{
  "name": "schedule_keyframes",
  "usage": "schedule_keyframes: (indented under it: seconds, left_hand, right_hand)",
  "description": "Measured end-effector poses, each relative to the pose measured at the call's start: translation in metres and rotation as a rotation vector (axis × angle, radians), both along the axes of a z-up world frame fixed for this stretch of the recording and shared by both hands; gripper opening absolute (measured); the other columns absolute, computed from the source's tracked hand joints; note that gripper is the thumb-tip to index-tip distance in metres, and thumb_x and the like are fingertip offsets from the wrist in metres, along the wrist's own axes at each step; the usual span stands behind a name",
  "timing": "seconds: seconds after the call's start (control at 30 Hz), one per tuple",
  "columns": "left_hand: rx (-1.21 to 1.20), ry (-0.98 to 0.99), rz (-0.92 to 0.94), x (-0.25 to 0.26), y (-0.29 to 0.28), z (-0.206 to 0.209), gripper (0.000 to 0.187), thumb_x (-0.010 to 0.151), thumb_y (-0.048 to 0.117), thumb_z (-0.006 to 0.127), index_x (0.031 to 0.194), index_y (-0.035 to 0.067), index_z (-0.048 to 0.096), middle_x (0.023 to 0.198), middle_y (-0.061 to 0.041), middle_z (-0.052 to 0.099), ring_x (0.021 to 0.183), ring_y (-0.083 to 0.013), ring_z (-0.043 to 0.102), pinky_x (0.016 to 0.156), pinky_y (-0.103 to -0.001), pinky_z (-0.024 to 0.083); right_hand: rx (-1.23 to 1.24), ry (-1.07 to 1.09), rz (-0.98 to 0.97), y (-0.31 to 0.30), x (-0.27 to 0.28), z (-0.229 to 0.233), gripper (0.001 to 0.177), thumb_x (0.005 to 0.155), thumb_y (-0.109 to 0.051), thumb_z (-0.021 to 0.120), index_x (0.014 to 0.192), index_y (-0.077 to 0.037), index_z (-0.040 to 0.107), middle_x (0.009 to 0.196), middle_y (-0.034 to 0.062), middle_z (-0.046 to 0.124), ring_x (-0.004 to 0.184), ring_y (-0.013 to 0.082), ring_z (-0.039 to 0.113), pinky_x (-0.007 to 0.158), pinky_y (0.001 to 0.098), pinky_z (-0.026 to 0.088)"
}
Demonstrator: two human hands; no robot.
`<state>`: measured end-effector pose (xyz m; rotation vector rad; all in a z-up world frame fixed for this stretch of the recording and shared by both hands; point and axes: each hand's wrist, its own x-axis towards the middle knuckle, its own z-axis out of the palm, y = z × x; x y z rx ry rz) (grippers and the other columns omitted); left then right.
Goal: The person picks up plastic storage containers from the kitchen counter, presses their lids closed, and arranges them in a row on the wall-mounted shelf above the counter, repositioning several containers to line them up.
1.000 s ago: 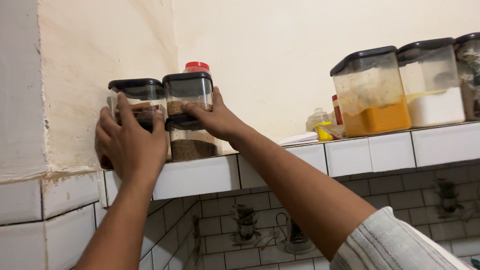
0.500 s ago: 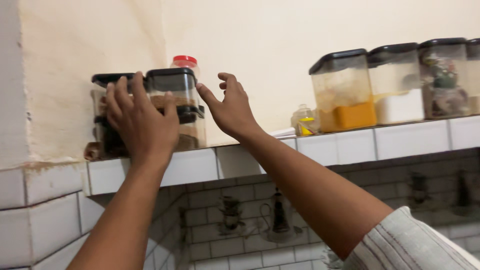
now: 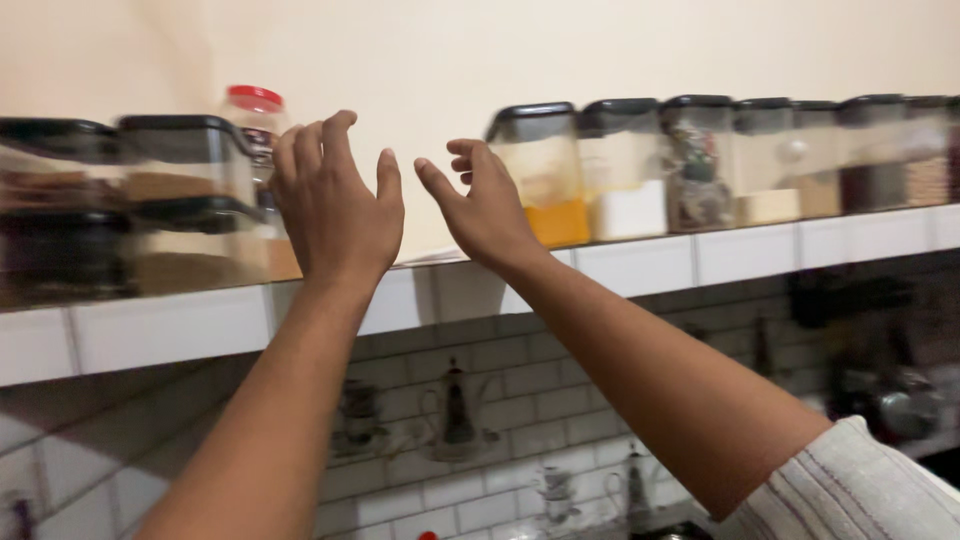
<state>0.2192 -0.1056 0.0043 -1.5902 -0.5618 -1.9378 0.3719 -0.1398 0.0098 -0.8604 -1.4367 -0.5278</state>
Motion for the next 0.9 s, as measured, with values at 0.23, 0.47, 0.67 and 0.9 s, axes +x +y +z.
schedule_keyframes:
  seconds: [0.23,0.47,0.67,0.9]
  left_hand:
    - [-0.007,0.015,-0.125,0.094,-0.029,-0.008,0.045,0.099,0.03,0.07,0.135,0.007,0.056,0.133,-0.015,0.056,0.135,-0.0344,0.041,0.108,-0.052,0.035]
    - [0.005,0.015,-0.241,0.193,-0.06,-0.029,0.046,0.097,0.03,0.072,0.135,0.007,0.057,0.133,-0.015,0.057,0.134,-0.0349,0.042,0.108,-0.052,0.036]
    - [-0.014,0.03,-0.344,0.272,-0.084,-0.054,0.047,0.098,0.03,0.073,0.136,0.008,0.056,0.132,-0.015,0.057,0.134,-0.0351,0.042,0.108,-0.052,0.036]
    - [-0.046,0.04,-0.455,0.358,-0.114,-0.087,0.049,0.095,0.029,0.075,0.135,0.008,0.055,0.131,-0.015,0.057,0.133,-0.0356,0.043,0.107,-0.053,0.036]
  right_hand:
    - [-0.034,0.038,-0.071,-0.053,0.091,-0.012,0.065,0.095,-0.048,0.064,0.134,0.003,0.054,0.129,0.0186,0.062,0.119,0.0259,0.06,0.097,0.0389,0.052]
    - [-0.001,0.021,-0.214,-0.101,0.182,-0.039,0.062,0.096,-0.047,0.065,0.131,0.003,0.057,0.12,0.0171,0.067,0.111,0.0251,0.065,0.094,0.0383,0.053]
    - [-0.053,0.03,-0.298,-0.145,0.259,-0.066,0.061,0.096,-0.046,0.065,0.131,0.003,0.057,0.121,0.0172,0.067,0.11,0.0245,0.065,0.091,0.0373,0.055]
    - [-0.129,0.072,-0.366,-0.195,0.331,-0.106,0.061,0.097,-0.046,0.065,0.132,0.003,0.055,0.121,0.0174,0.068,0.111,0.0231,0.066,0.092,0.0361,0.055]
